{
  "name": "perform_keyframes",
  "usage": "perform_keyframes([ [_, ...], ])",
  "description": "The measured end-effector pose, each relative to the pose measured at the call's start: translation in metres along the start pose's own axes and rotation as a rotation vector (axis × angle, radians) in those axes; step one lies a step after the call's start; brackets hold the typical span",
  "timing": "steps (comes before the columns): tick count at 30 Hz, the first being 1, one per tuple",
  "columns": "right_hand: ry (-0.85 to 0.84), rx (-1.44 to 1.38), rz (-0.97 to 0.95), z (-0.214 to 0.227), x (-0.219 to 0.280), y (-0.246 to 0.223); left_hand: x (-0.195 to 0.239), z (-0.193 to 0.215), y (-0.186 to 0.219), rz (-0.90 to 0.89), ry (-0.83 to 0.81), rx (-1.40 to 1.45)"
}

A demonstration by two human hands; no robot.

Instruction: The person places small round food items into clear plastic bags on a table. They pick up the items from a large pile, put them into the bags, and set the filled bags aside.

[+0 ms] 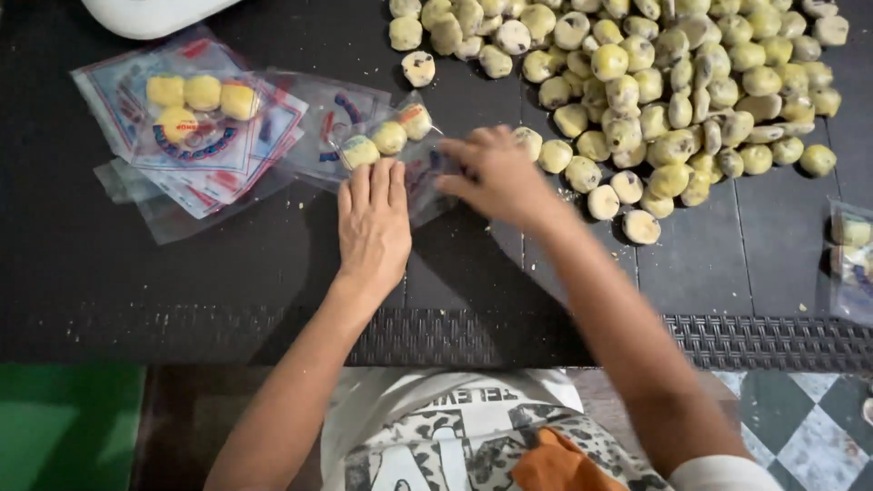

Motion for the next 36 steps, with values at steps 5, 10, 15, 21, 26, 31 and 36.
perform_keyframes([
  [5,0.026,0.202,-0.064,0.033,0.038,0.062,-0.007,0.011,0.017,-0.074,-0.052,0.266],
  [10,0.210,-0.017,0.039,0.027,0.068,0.057,-0.007,-0.008,0.020,0.003,-0.097,0.399],
  [15,0.164,0.040,-0.004,0.048,0.066,0.033,-0.007,-0.014,0.019,0.040,-0.110,0.364],
  [21,0.246,-0.035,0.010,0.021,0.051,0.059,-0.003,-0.016,0.017,0.048,-0.121,0.374],
  [26,0.233,-0.014,-0.032,0.034,0.051,0.044,-0.004,-0.017,0.016,0.074,-0.111,0.403],
  [31,0.267,-0.067,0.027,0.030,0.052,0.042,-0.006,-0.016,0.016,0.111,-0.177,0.428],
  [36,0.210,-0.106,0.054,0.031,0.044,-0.031,-0.009,-0.014,0.013,0.169,-0.172,0.494],
])
Point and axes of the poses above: each hand's wrist, its own x-axis away from the middle knuckle, its own z-axis out of the back of the hand, y = z × x, the point moved 10 cm from there along -x, towards the middle knuckle, and after that the axes turned 8 degrees about z, right-handed, at the moved point
